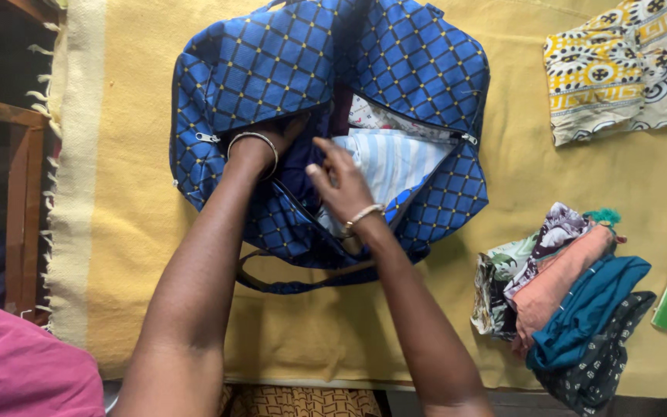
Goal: The person packs several folded garments into a blue patterned duffel bag. They place a purple patterned cloth, a dark blue garment, a black patterned cloth, and a teal garment into the bag, arranging them by hand.
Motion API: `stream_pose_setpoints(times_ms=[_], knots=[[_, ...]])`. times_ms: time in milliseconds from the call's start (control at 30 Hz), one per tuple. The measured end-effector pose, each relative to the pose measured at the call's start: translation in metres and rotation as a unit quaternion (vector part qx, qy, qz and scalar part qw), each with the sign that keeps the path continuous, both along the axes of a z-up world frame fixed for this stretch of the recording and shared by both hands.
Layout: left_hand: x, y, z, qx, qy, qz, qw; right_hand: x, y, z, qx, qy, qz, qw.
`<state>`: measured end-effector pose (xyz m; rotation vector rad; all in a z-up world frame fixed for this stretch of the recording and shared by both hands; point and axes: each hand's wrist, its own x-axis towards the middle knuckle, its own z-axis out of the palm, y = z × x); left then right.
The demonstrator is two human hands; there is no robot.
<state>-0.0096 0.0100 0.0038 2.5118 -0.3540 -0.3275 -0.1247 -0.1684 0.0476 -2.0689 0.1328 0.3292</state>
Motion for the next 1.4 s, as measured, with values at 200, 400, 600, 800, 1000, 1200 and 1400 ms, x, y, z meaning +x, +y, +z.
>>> stream_pose_setpoints(times_ms=[200, 400, 600, 800, 1000, 1200, 1400], knots=[[-0.020, -0.014, 0.019, 0.047, -0.115, 0.056, 0.991, -0.017, -0.069, 0.046, -0.183, -0.192, 0.000, 0.964], [-0.047, -0.032, 0.047, 0.127, -0.018, 0.090, 0.988, -0.015, -0.133, -0.023, -0.329, -0.099, 0.033, 0.939], [-0.073, -0.046, 0.061, 0.145, -0.128, 0.042, 0.980, -0.016, -0.139, -0.071, -0.365, -0.106, 0.036, 0.924], [-0.094, -0.076, 0.057, 0.111, -0.172, -0.051, 0.977, -0.017, -0.129, -0.074, -0.400, -0.089, 0.025, 0.912], [-0.111, -0.116, 0.056, 0.218, -0.166, -0.228, 0.934, -0.022, -0.129, -0.075, -0.382, -0.112, 0.018, 0.917], [-0.097, -0.114, 0.046, 0.202, -0.035, -0.202, 0.958, -0.021, -0.120, -0.074, -0.401, -0.136, 0.001, 0.906], [-0.104, -0.118, 0.060, 0.212, -0.050, -0.174, 0.960, -0.027, -0.132, -0.037, -0.277, -0.229, 0.026, 0.933]])
